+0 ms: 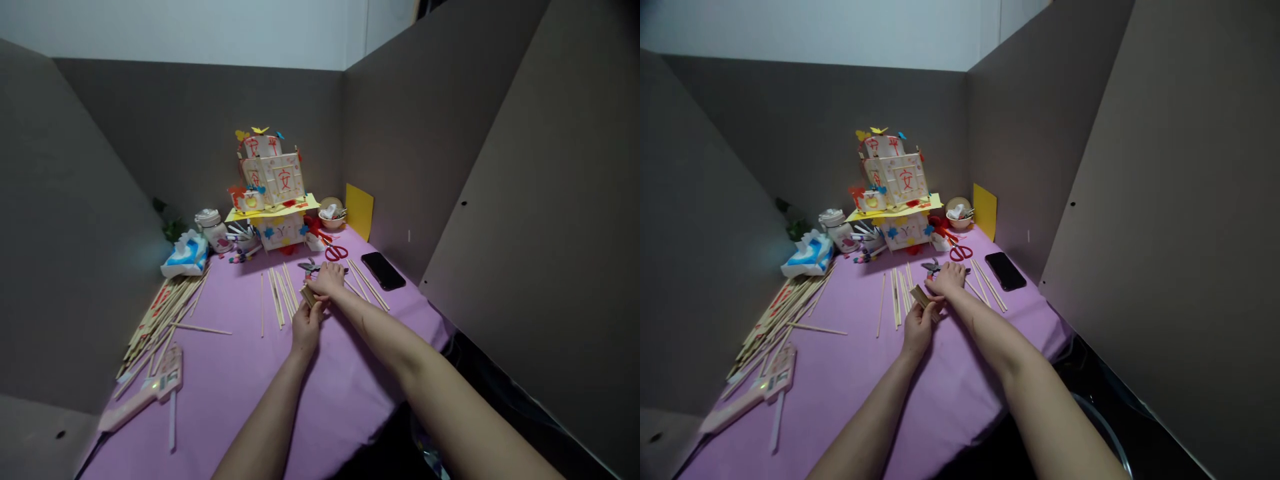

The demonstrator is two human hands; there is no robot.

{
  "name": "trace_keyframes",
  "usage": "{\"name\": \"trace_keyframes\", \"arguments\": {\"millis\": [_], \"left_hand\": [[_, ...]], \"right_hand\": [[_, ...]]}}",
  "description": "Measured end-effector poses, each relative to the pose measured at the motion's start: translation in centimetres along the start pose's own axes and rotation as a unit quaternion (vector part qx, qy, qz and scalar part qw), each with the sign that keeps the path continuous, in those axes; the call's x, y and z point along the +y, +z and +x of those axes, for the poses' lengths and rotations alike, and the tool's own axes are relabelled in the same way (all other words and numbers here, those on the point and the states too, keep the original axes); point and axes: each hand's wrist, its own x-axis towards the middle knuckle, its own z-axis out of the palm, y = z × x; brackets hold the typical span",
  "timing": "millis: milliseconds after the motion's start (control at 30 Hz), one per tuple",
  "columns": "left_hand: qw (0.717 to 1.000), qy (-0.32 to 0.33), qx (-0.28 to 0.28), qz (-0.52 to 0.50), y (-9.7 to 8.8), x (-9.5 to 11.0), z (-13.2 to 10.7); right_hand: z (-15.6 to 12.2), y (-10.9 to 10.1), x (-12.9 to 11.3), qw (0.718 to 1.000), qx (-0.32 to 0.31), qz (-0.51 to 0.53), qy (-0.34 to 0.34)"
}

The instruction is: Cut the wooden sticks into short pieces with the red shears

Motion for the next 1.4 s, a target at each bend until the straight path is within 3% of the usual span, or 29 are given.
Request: {"name": "trace_keyframes", "arguments": {"millis": [167, 267, 367, 567, 767, 867, 967, 1067, 1233, 1400], "left_hand": [[1.0, -0.016, 0.0, -0.013, 0.0, -0.1, -0.1], [1.0, -0.005, -0.005, -0.011, 0.0, -0.6, 0.0], [1.0, -0.002, -0.004, -0.014, 0.0, -0.9, 0.1], [1.0, 0.005, -0.005, -0.015, 0.0, -0.9, -0.1], [1.0, -0.003, -0.008, -0.023, 0.1, -0.5, -0.1], [0.999, -0.011, -0.014, -0.026, 0.2, -0.6, 0.0], [0.999, -0.024, -0.009, -0.04, 0.2, -0.7, 0.0], [0.999, -0.024, -0.011, -0.041, 0.2, -0.5, 0.0], [1.0, 0.0, -0.021, 0.022, 0.0, -0.2, 0.4], [0.997, 0.022, -0.011, 0.079, -0.2, -0.5, 1.1]], "right_hand": [[1.0, -3.4, 3.5, 1.0, 0.016, -0.007, -0.02], [0.6, -5.7, 7.2, 0.999, -0.028, -0.03, -0.013], [-0.8, -6.2, 9.6, 0.995, -0.085, -0.055, -0.01], [-3.4, -5.2, 9.1, 0.989, -0.136, -0.058, -0.012], [-5.5, -8.0, 11.0, 0.968, -0.243, 0.039, -0.05], [-6.9, -8.4, 11.7, 0.955, -0.202, 0.204, -0.076], [-7.7, -7.6, 10.8, 0.906, -0.07, 0.399, -0.125], [-7.8, -6.4, 8.8, 0.878, 0.021, 0.445, -0.173], [-8.0, -5.1, 6.1, 0.865, -0.01, 0.456, -0.207], [-8.4, -3.7, 5.7, 0.856, -0.023, 0.475, -0.205]]}}
